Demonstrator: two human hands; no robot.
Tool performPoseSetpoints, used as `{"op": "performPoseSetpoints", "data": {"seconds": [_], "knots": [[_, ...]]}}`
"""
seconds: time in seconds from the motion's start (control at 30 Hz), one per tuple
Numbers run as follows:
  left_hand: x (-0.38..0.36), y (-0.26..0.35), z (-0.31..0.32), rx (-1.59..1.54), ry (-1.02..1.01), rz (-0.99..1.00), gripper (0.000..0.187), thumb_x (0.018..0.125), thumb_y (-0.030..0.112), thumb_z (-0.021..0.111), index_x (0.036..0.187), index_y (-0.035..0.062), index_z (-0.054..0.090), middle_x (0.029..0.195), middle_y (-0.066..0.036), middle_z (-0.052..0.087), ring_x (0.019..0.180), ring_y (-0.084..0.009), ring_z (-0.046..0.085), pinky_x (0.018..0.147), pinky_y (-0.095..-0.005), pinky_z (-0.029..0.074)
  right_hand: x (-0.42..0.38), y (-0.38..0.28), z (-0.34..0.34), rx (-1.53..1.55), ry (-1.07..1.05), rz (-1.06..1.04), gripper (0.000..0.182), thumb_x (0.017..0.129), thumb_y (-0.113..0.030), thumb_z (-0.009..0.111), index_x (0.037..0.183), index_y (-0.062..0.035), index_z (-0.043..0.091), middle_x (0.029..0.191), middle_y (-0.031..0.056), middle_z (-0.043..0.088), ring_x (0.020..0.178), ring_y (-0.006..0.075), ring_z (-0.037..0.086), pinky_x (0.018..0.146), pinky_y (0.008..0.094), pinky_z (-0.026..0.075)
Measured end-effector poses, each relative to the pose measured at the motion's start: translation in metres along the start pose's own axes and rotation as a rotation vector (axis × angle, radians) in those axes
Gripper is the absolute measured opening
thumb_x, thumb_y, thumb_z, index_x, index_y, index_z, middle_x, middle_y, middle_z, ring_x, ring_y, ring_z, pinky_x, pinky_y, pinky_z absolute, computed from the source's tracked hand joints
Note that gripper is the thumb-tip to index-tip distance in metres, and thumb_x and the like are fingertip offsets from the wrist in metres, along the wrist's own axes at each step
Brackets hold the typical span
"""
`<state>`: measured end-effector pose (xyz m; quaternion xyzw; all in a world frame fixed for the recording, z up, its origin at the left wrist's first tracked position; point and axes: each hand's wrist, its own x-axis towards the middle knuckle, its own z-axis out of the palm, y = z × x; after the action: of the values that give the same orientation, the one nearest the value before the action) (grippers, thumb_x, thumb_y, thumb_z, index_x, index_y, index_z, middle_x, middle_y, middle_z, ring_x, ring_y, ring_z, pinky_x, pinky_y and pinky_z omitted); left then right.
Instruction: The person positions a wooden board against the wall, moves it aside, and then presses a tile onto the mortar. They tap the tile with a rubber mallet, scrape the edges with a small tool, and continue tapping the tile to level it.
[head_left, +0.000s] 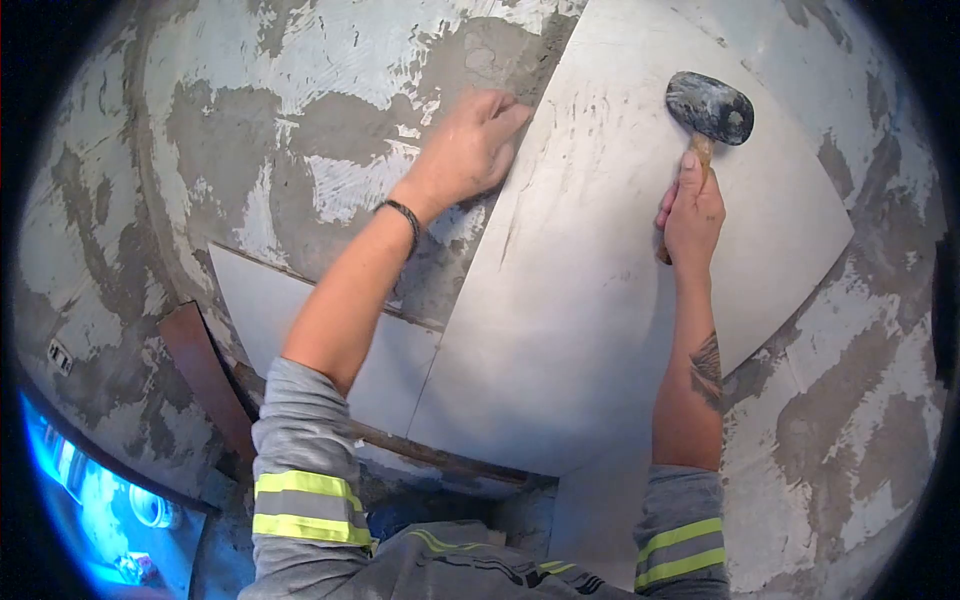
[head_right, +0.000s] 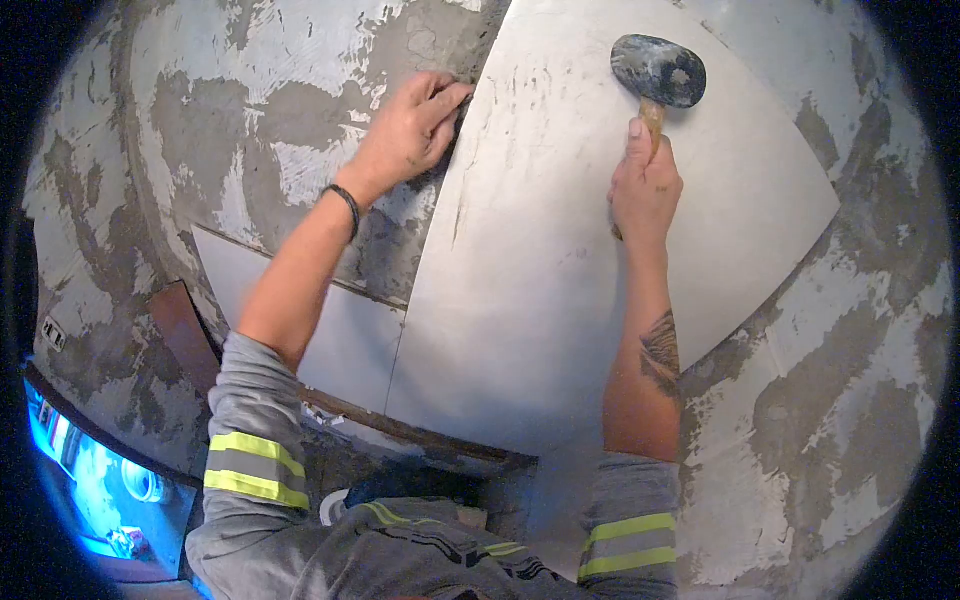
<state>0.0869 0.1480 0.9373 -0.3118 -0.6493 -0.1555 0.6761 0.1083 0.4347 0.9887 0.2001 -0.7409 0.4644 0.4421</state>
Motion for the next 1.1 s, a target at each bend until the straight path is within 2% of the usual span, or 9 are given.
{"op": "performPoseSetpoints", "data": {"seconds": [0.17,0.23,0.3,0.37,0.47,0.6,0.67,0.87,1.1], "knots": [[-0.028,0.025,0.023,-0.055,0.159,-0.247,0.032,0.084,0.002,0.069,0.116,0.0044,0.068,0.107,-0.018,0.063,0.091,-0.0335,0.062,0.080,-0.0392,0.054,-0.001,-0.002,0.000,-0.034,0.004,-0.002,0.050,0.106,-0.048,0.050,0.084,-0.0030,0.057,0.056,0.0029,0.051,0.046,0.0133,0.052,0.046,0.0311,0.044],[-0.037,0.031,0.035,-0.030,0.336,-0.323,0.028,0.084,0.005,0.072,0.112,0.0039,0.070,0.104,-0.017,0.063,0.087,-0.0323,0.063,0.080,-0.0382,0.054,0.000,0.000,-0.003,-0.052,-0.012,0.009,0.049,0.106,-0.047,0.050,0.084,-0.0034,0.057,0.056,0.0028,0.051,0.046,0.0133,0.052,0.046,0.0311,0.044],[-0.042,0.036,0.038,-0.031,0.394,-0.411,0.026,0.085,0.007,0.073,0.111,0.0039,0.071,0.100,-0.015,0.064,0.086,-0.0288,0.064,0.080,-0.0366,0.053,-0.002,-0.001,-0.002,-0.036,-0.009,-0.018,0.047,0.107,-0.046,0.047,0.079,-0.0080,0.052,0.060,0.0004,0.049,0.048,0.0097,0.049,0.047,0.0264,0.042],[-0.057,0.039,0.034,-0.010,0.422,-0.518,0.024,0.086,0.010,0.075,0.110,0.0039,0.072,0.097,-0.013,0.064,0.085,-0.0253,0.064,0.080,-0.0350,0.053,0.007,0.017,-0.004,-0.019,-0.018,0.008,0.051,0.105,-0.050,0.049,0.081,-0.0052,0.057,0.056,0.0021,0.051,0.048,0.0129,0.053,0.047,0.0303,0.044],[-0.077,0.036,0.032,-0.305,0.582,-0.703,0.030,0.088,0.012,0.075,0.115,0.0002,0.069,0.096,-0.008,0.066,0.083,-0.0152,0.062,0.078,-0.0287,0.052,0.005,0.018,-0.003,0.012,-0.043,-0.028,0.053,0.105,-0.052,0.048,0.079,-0.0060,0.056,0.059,0.0017,0.052,0.050,0.0120,0.053,0.049,0.0289,0.045],[-0.118,0.041,-0.009,-0.715,0.711,-1.026,0.039,0.093,0.012,0.073,0.123,-0.0088,0.060,0.105,-0.006,0.065,0.090,-0.0167,0.064,0.087,-0.0286,0.053,0.001,0.013,-0.004,0.028,-0.029,-0.033,0.054,0.105,-0.053,0.049,0.079,-0.0059,0.055,0.061,0.0015,0.053,0.052,0.0112,0.052,0.051,0.0277,0.045],[-0.154,0.050,-0.031,-0.831,0.934,-1.108,0.043,0.095,0.011,0.070,0.132,-0.0060,0.055,0.107,-0.006,0.065,0.096,-0.0166,0.063,0.091,-0.0311,0.053,0.003,0.016,-0.005,0.031,-0.025,-0.019,0.053,0.104,-0.053,0.051,0.080,-0.0053,0.056,0.061,0.0012,0.052,0.052,0.0110,0.052,0.051,0.0269,0.045],[-0.289,0.045,-0.118,-0.672,1.104,-1.252,0.034,0.097,0.005,0.066,0.129,0.0011,0.056,0.106,-0.004,0.065,0.098,-0.0163,0.063,0.093,-0.0326,0.053,0.003,0.019,-0.003,0.107,-0.019,0.008,0.050,0.103,-0.052,0.054,0.082,-0.0072,0.058,0.062,-0.0002,0.051,0.051,0.0092,0.049,0.049,0.0255,0.043],[-0.347,0.000,-0.191,-0.275,1.113,-1.291,0.040,0.096,0.005,0.066,0.134,-0.0005,0.054,0.108,-0.004,0.066,0.098,-0.0142,0.062,0.092,-0.0310,0.052,0.010,0.028,-0.005,0.041,-0.031,-0.004,0.048,0.103,-0.053,0.055,0.084,-0.0085,0.060,0.063,-0.0012,0.050,0.052,0.0082,0.047,0.050,0.0240,0.041]]}}
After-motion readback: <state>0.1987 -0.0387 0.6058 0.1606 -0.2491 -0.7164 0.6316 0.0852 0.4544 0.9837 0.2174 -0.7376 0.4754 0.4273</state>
